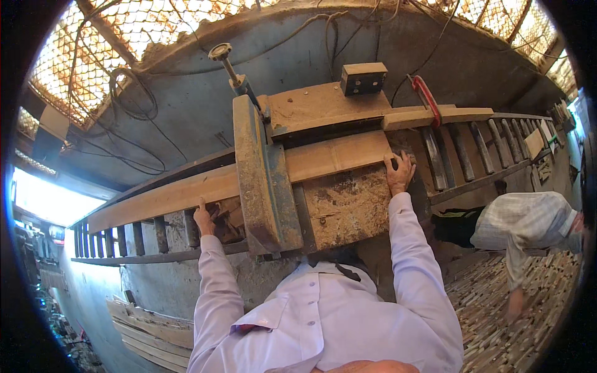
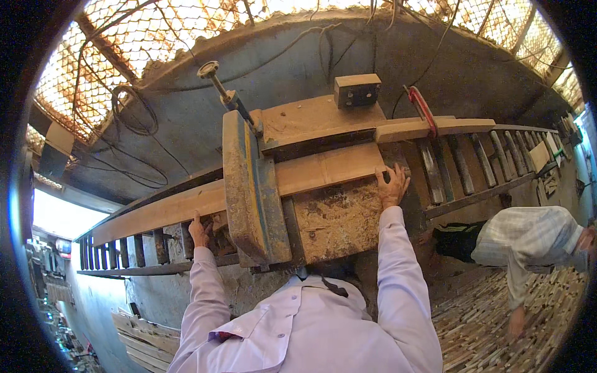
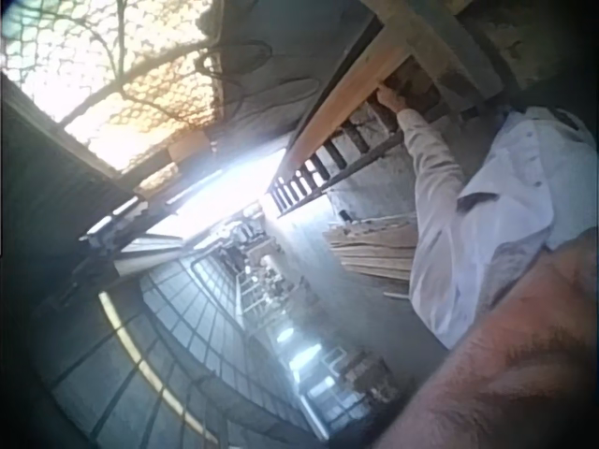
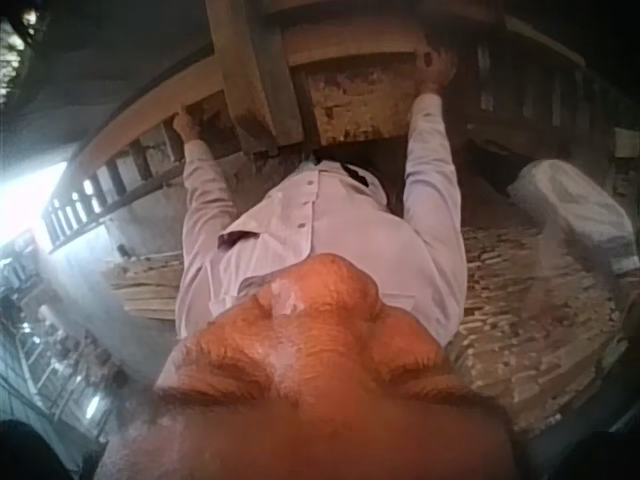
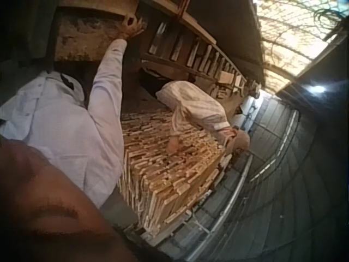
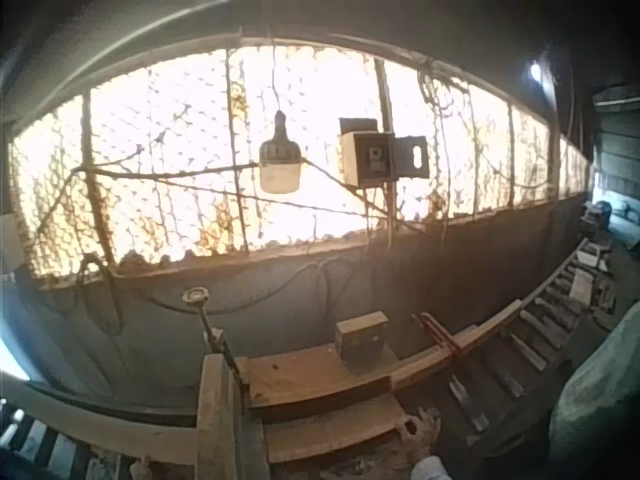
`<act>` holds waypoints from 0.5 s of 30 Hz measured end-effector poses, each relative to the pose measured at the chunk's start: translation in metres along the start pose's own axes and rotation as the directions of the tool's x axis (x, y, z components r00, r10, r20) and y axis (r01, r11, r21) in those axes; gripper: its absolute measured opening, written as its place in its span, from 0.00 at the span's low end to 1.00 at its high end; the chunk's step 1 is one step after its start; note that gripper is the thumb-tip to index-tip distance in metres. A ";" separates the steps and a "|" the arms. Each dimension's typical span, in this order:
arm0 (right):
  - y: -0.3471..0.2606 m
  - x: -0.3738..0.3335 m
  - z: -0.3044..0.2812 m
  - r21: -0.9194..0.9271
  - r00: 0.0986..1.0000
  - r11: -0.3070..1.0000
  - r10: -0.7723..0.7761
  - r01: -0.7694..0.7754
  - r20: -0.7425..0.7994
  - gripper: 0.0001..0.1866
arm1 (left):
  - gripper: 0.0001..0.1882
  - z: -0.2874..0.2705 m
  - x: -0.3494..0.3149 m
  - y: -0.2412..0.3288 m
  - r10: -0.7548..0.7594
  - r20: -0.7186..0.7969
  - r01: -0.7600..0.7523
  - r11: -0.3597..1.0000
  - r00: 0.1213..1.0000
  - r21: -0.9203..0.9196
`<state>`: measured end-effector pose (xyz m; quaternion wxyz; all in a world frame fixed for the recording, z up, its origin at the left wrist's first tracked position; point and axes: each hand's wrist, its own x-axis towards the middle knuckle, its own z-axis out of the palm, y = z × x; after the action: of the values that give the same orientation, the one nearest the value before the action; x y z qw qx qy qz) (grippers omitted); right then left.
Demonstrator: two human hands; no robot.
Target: The person cuts wooden planks into smaller pieces using a cutting machine, retrieves another plank from a stack on the floor, and feeds it into the machine to cut more segments.
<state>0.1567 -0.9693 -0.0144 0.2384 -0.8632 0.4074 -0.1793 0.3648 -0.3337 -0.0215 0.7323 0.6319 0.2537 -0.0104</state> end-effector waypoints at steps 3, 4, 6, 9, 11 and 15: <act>0.007 -0.004 0.005 -0.038 0.999 0.999 -0.034 0.034 0.006 0.39 | 0.24 0.003 0.000 0.000 0.007 0.023 -0.007 1.000 1.000 0.001; 0.011 -0.004 0.005 -0.046 0.998 0.997 -0.065 0.066 0.007 0.41 | 0.24 0.007 -0.004 0.001 0.029 0.027 -0.029 1.000 0.999 0.001; 0.010 -0.001 0.002 0.002 0.996 0.997 -0.078 0.078 0.046 0.42 | 0.23 -0.011 0.018 -0.010 0.057 -0.018 -0.056 0.998 0.998 0.020; 0.017 -0.005 -0.005 0.052 0.992 0.996 -0.077 0.072 0.097 0.44 | 0.22 -0.007 0.029 -0.018 0.058 -0.043 -0.058 0.998 0.997 0.015; 0.028 -0.014 -0.012 0.063 0.991 0.996 -0.076 0.070 0.112 0.44 | 0.22 0.001 0.029 -0.017 0.037 -0.036 -0.038 0.999 0.999 -0.016; 0.035 -0.058 -0.019 0.196 0.989 0.972 -0.142 0.131 0.042 0.36 | 0.22 -0.019 0.024 -0.022 0.043 0.091 -0.027 0.985 0.995 -0.170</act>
<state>0.0905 -0.9482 -0.0248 0.3191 -0.8667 0.3211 -0.2096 0.3713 -0.3132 -0.0519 0.7942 0.5710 0.2076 -0.0058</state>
